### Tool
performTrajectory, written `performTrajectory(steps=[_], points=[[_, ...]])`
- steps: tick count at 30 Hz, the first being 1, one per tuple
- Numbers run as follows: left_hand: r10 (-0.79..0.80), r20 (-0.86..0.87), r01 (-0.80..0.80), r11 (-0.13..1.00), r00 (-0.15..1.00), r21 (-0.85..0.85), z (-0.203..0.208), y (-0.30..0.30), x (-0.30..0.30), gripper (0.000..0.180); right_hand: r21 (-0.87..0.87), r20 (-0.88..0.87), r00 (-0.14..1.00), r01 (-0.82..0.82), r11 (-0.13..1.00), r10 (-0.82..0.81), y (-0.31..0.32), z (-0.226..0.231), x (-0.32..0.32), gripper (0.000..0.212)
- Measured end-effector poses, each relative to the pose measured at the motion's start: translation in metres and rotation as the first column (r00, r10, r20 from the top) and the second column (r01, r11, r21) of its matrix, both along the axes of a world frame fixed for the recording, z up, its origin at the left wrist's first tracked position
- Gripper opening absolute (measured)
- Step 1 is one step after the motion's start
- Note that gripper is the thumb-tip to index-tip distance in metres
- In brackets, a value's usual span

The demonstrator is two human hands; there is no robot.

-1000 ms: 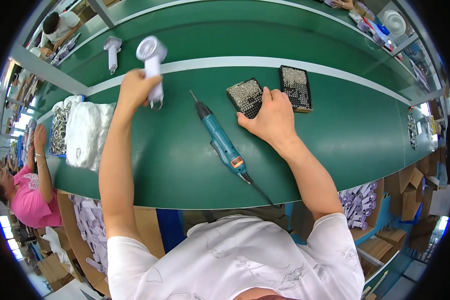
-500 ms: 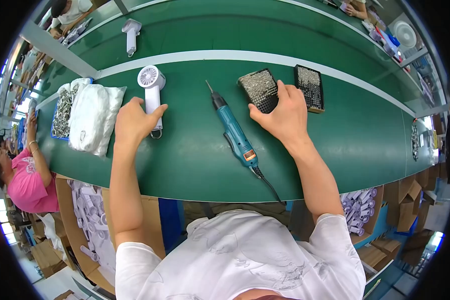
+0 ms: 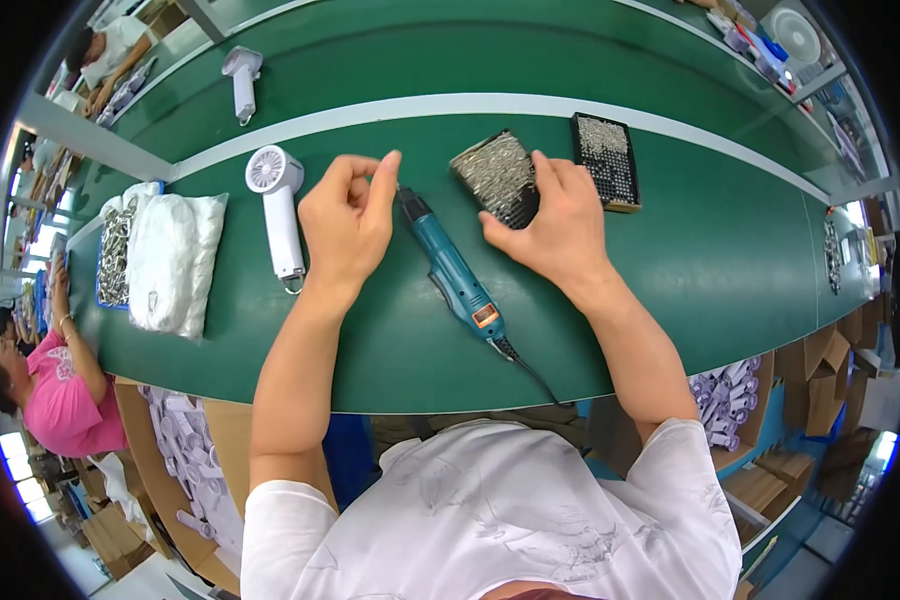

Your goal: The person assembles handheld fans by taking fan bodies and driving screws into the fan heads and handles using an electric screwdriver.

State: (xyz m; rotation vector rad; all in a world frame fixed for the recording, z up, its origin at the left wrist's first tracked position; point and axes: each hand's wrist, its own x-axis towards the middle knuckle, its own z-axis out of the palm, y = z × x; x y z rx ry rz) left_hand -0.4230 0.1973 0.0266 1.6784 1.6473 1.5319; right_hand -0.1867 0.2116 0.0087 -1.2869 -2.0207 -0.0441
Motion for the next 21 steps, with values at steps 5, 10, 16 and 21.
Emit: performTrajectory(steps=[5, 10, 16, 21], points=[[-0.005, -0.049, 0.007, 0.999, 0.999, 0.04, -0.015, -0.001, -0.007, 0.023, 0.013, 0.048, 0.998, 0.03, 0.999, -0.031, 0.005, -0.001, 0.002, 0.079], [0.01, -0.163, -0.001, 0.998, 0.987, 0.056, -0.014, -0.002, -0.006, 0.023, -0.049, 0.073, 0.997, 0.036, 0.998, -0.033, 0.003, -0.001, -0.002, 0.08], [-0.006, -0.217, 0.02, 0.998, 0.976, 0.062, -0.014, -0.005, -0.006, 0.023, -0.065, 0.056, 0.998, -0.01, 0.998, 0.014, -0.001, -0.002, -0.009, 0.077], [-0.011, -0.239, 0.026, 0.998, 0.971, 0.06, -0.016, -0.005, -0.003, 0.022, -0.048, 0.071, 0.997, 0.016, 0.999, -0.012, -0.005, -0.002, -0.007, 0.077]])
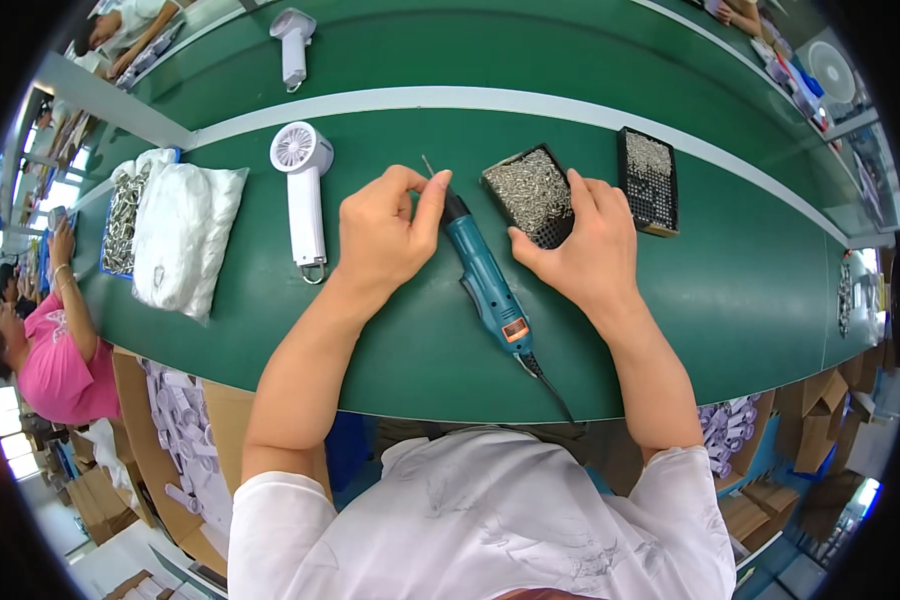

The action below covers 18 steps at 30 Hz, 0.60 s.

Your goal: The person assembles handheld fans by taking fan bodies and driving screws into the fan heads and handles using an electric screwdriver.

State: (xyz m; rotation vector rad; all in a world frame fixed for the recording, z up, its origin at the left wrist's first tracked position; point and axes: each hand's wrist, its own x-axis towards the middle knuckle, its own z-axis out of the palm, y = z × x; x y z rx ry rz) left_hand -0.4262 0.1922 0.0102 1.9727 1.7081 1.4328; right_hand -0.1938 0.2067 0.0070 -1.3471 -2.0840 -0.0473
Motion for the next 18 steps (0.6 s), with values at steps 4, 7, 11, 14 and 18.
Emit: performTrajectory(steps=[4, 7, 11, 14, 18], points=[[-0.026, -0.009, 0.026, 1.0, 1.0, 0.016, 0.0002, -0.001, 0.0, 0.023, -0.008, 0.017, 0.999, 0.029, 1.0, -0.028, 0.0008, -0.0009, 0.0029, 0.078], [-0.001, -0.012, 0.001, 1.0, 1.0, 0.007, 0.0011, -0.0008, -0.0006, 0.023, 0.033, -0.001, 1.0, 0.007, 0.999, -0.007, 0.0019, -0.0038, -0.0012, 0.078], [-0.013, -0.035, 0.014, 1.0, 0.999, 0.023, 0.0021, -0.0007, -0.0007, 0.023, 0.049, -0.004, 1.0, 0.001, 0.999, -0.001, -0.0004, 0.0, 0.0009, 0.078], [-0.005, -0.029, 0.005, 1.0, 1.0, 0.02, 0.0028, -0.001, -0.0017, 0.023, 0.043, 0.013, 1.0, 0.02, 0.999, -0.02, 0.0031, -0.0032, -0.0016, 0.078], [-0.017, -0.035, 0.017, 1.0, 0.999, 0.017, 0.0017, 0.0005, -0.0001, 0.023, 0.014, -0.015, 1.0, -0.015, 1.0, 0.015, -0.0001, -0.0009, 0.0, 0.078]])
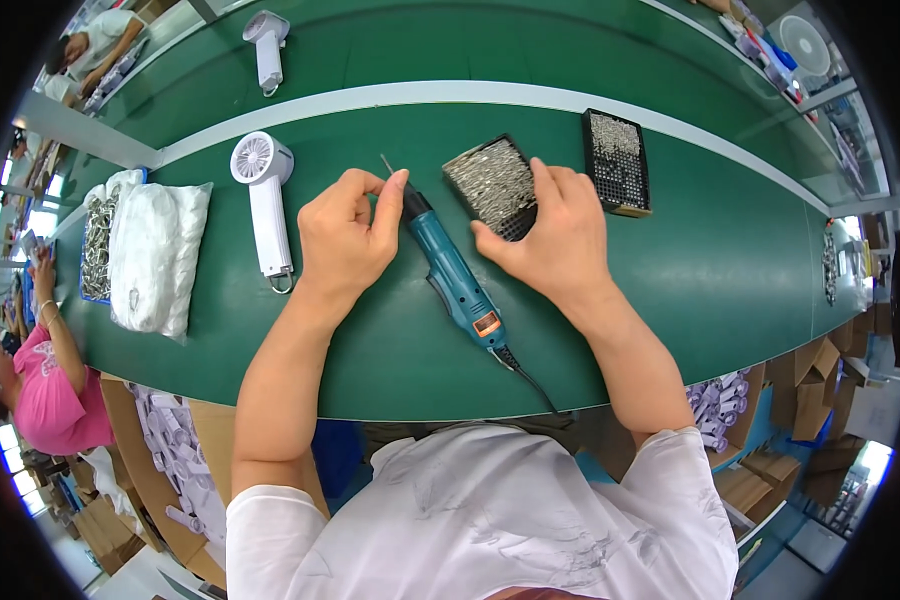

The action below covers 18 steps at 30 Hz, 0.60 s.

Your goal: The person assembles handheld fans by taking fan bodies and driving screws into the fan heads and handles using an electric screwdriver.

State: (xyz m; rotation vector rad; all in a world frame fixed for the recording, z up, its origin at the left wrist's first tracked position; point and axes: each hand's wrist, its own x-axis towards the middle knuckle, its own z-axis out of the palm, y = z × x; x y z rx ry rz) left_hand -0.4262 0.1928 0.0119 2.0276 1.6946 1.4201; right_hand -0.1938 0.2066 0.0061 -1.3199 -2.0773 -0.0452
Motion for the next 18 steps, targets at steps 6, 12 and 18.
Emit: performTrajectory(steps=[6, 12, 18], points=[[-0.008, 0.017, 0.009, 1.0, 1.0, -0.006, -0.0015, -0.0011, 0.0008, 0.024, 0.005, 0.009, 1.0, 0.012, 1.0, -0.012, -0.0001, 0.0003, 0.0027, 0.078], [-0.007, 0.012, 0.007, 1.0, 1.0, -0.002, -0.0014, -0.0006, -0.0006, 0.024, 0.0, 0.018, 1.0, 0.019, 1.0, -0.019, -0.0005, -0.0002, 0.0024, 0.078], [-0.005, -0.002, 0.005, 1.0, 1.0, 0.001, -0.0004, -0.0013, -0.0003, 0.024, 0.008, 0.022, 1.0, 0.009, 1.0, -0.009, 0.0026, -0.0018, 0.0044, 0.079]])
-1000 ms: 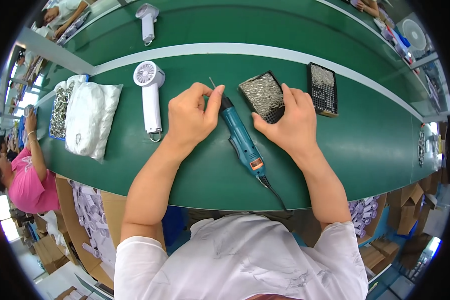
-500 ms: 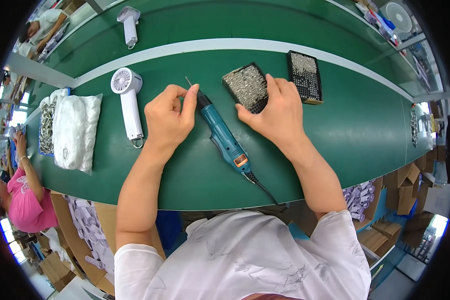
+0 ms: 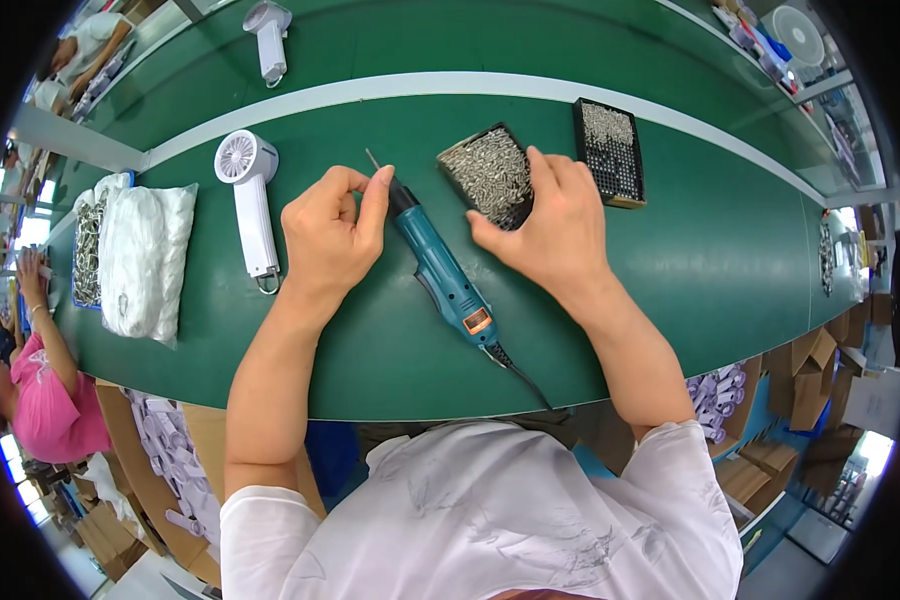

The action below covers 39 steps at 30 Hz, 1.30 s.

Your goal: The person assembles handheld fans by taking fan bodies and driving screws into the fan heads and handles using an electric screwdriver.

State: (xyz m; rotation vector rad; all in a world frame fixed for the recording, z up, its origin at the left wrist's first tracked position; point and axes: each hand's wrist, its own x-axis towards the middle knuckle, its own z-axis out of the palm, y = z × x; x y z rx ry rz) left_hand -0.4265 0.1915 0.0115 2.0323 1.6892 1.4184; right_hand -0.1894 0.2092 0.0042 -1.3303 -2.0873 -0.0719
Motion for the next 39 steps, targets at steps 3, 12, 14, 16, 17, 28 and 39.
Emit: performTrajectory(steps=[3, 12, 14, 16, 17, 28, 39], points=[[0.001, -0.01, -0.001, 1.0, 1.0, 0.01, -0.001, 0.0, 0.0, 0.024, -0.012, -0.033, 0.998, -0.052, 0.999, 0.052, -0.004, -0.001, -0.005, 0.079], [-0.003, 0.006, 0.003, 1.0, 1.0, 0.001, 0.0, 0.0, -0.002, 0.023, 0.01, 0.005, 0.999, 0.032, 0.999, -0.032, 0.001, 0.001, 0.001, 0.078], [-0.002, 0.0, 0.002, 1.0, 1.0, 0.012, 0.0, 0.001, -0.001, 0.023, 0.008, -0.006, 1.0, -0.01, 1.0, 0.01, -0.002, -0.001, 0.0, 0.078], [-0.006, -0.007, 0.007, 1.0, 1.0, 0.02, -0.001, 0.002, -0.001, 0.023, -0.01, -0.03, 0.999, -0.035, 0.999, 0.034, -0.006, -0.004, -0.006, 0.078], [-0.004, -0.005, 0.004, 1.0, 1.0, 0.022, -0.001, 0.002, -0.003, 0.023, -0.017, -0.007, 1.0, -0.014, 1.0, 0.014, -0.003, -0.002, -0.005, 0.078], [0.0, 0.022, 0.0, 1.0, 1.0, 0.013, -0.001, 0.001, -0.002, 0.024, -0.032, -0.073, 0.996, -0.057, 0.998, 0.054, -0.008, -0.002, -0.006, 0.078], [-0.002, 0.044, 0.003, 1.0, 0.999, -0.006, -0.003, 0.002, -0.003, 0.025, -0.026, -0.023, 1.0, -0.019, 0.999, 0.018, -0.002, 0.0, 0.0, 0.078]])
